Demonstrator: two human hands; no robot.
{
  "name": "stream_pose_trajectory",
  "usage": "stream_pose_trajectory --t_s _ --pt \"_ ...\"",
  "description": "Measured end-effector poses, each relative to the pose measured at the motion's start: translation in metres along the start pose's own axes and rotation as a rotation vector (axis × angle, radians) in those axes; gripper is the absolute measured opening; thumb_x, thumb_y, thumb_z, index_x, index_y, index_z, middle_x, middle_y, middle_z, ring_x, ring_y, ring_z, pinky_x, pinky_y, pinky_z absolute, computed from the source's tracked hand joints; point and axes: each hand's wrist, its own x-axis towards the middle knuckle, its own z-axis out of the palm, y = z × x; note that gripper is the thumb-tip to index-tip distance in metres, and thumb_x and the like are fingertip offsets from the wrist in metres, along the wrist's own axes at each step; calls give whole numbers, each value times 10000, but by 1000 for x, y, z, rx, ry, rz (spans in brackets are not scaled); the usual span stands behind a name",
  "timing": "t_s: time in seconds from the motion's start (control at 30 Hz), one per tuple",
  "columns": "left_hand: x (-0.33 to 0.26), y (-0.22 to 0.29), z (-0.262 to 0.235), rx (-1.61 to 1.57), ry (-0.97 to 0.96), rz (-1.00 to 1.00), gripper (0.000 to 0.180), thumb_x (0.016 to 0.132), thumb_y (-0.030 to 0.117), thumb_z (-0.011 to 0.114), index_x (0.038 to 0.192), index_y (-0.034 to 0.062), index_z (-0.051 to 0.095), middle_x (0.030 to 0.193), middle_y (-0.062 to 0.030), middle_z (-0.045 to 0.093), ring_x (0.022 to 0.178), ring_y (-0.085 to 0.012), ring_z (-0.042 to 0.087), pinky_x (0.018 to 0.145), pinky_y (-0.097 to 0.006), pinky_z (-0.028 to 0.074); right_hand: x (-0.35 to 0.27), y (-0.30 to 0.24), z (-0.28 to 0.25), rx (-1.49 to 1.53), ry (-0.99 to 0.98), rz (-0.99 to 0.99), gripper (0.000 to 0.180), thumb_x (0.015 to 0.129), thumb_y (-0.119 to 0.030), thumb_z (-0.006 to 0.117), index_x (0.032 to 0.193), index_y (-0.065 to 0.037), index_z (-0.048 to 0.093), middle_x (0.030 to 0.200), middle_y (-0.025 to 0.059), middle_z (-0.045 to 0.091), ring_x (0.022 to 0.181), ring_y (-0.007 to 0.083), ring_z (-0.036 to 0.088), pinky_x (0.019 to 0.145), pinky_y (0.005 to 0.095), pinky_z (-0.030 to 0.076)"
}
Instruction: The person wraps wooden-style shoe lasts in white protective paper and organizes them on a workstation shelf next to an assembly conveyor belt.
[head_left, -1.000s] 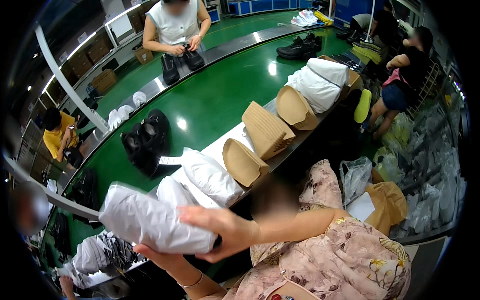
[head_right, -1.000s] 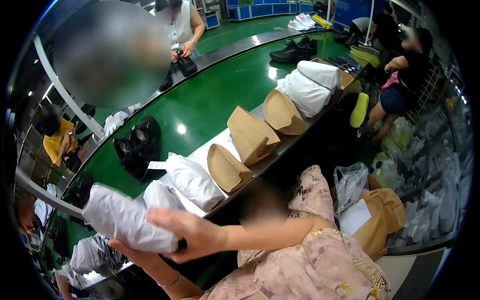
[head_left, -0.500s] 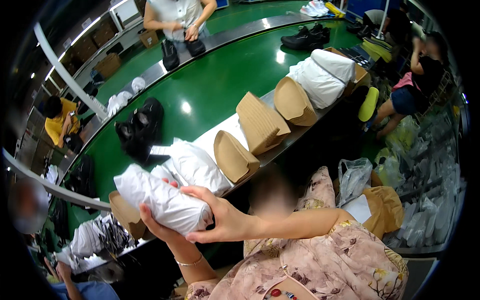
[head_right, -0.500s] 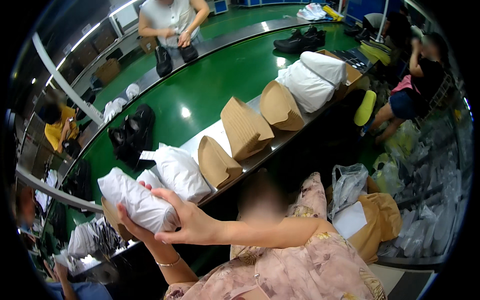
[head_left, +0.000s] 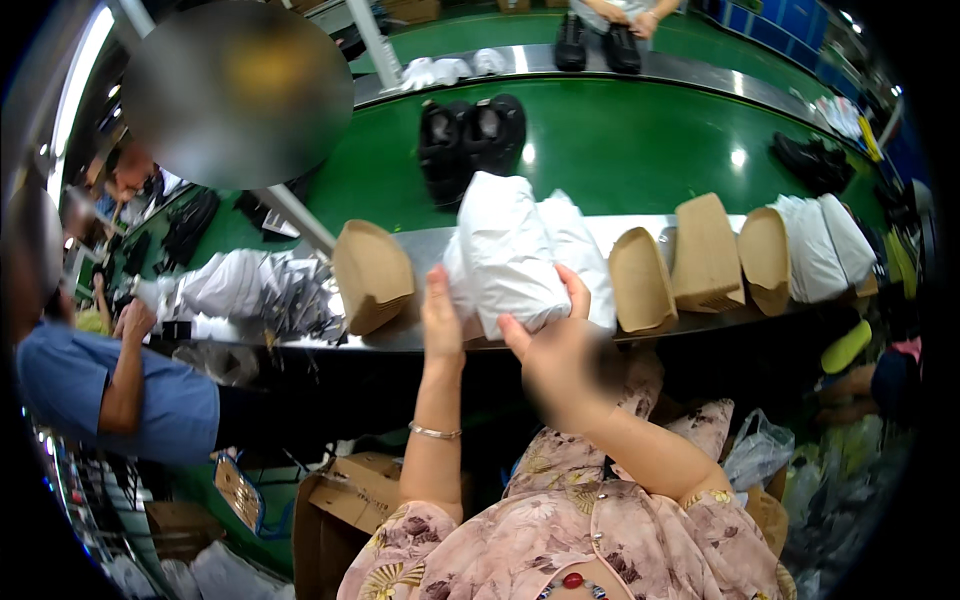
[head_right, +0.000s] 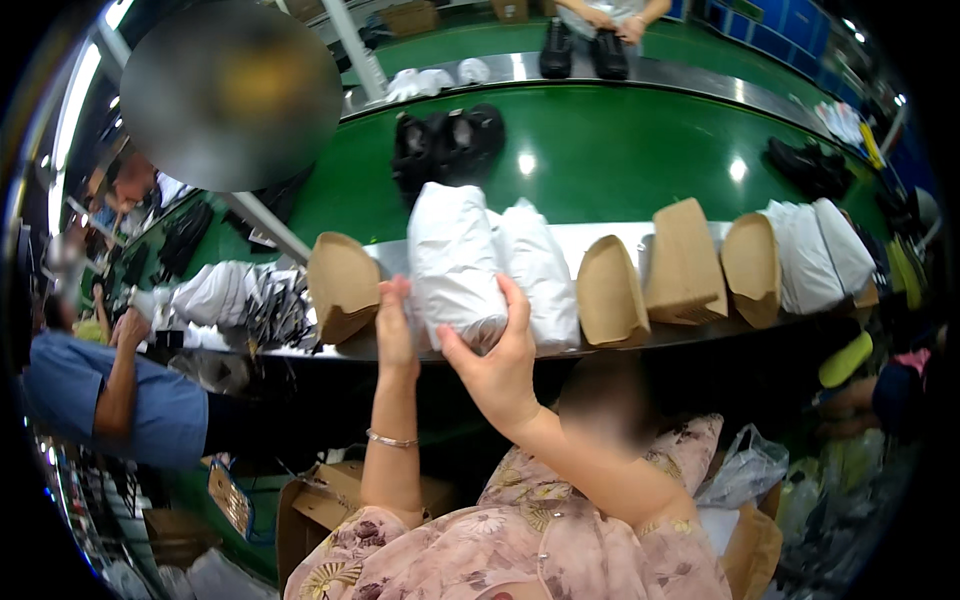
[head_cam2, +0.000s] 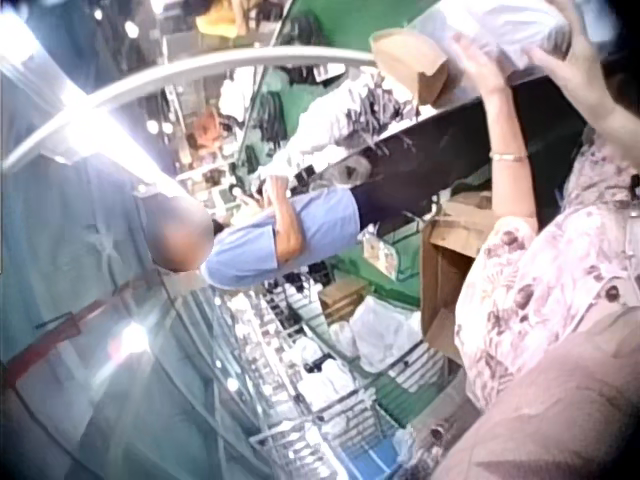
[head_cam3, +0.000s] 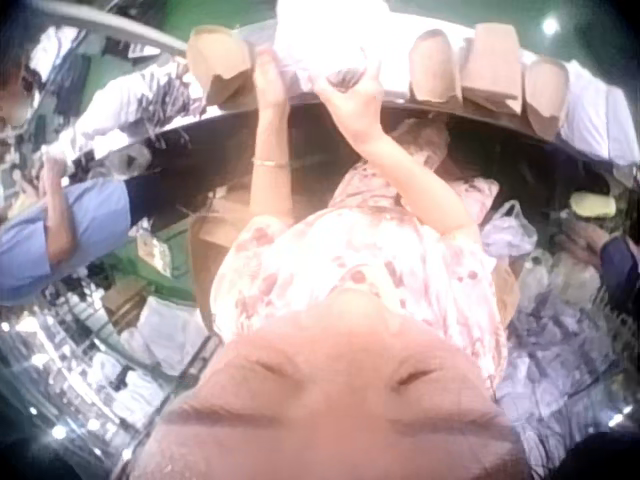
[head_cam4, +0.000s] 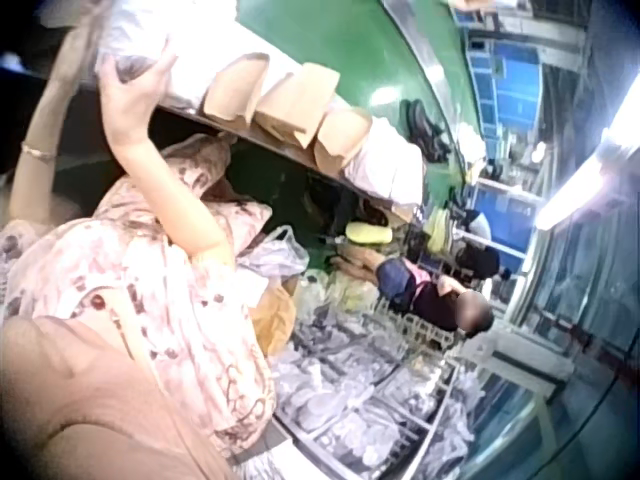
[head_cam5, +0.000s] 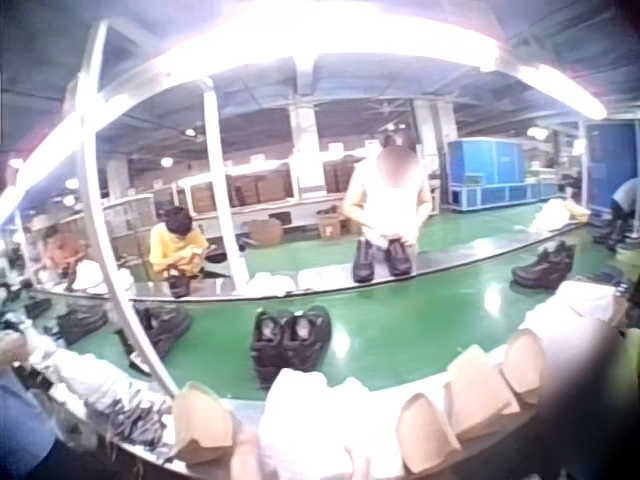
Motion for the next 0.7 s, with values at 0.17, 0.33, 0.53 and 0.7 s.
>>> stream_pose_trajectory --t_s 0.17,0.33,0.53,0.7 --pt "-9 31 14 -239 -168 -134 731 931 578 253 1229 -59 453 1199 -139 516 1097 -192 501 932 -302 398 17 48 37 -180 22 -190 714 715 -172 742 1254 43 327 1154 227 476 1056 297 500 891 357 415" --pt "-1 5 10 -100 -141 -35 675 953 507 300 1222 -97 433 1203 -173 502 1107 -220 486 954 -298 372 15 75 49 -319 68 -169 692 706 -172 748 1233 30 347 1141 226 485 1053 331 502 899 381 409" --pt "2 -24 2 201 -49 167 651 965 444 308 1345 -84 279 1394 -238 265 1298 -332 273 1075 -370 214 10 66 49 -332 -21 -125 727 720 -198 728 1257 39 300 1203 267 393 1112 404 422 939 417 363" --pt "-17 19 -27 352 80 518 530 967 320 390 1311 -80 345 1368 -234 336 1287 -325 315 1064 -386 244 3 25 33 -560 23 -411 651 740 -173 693 1246 62 357 1243 276 389 1118 412 428 931 431 370"
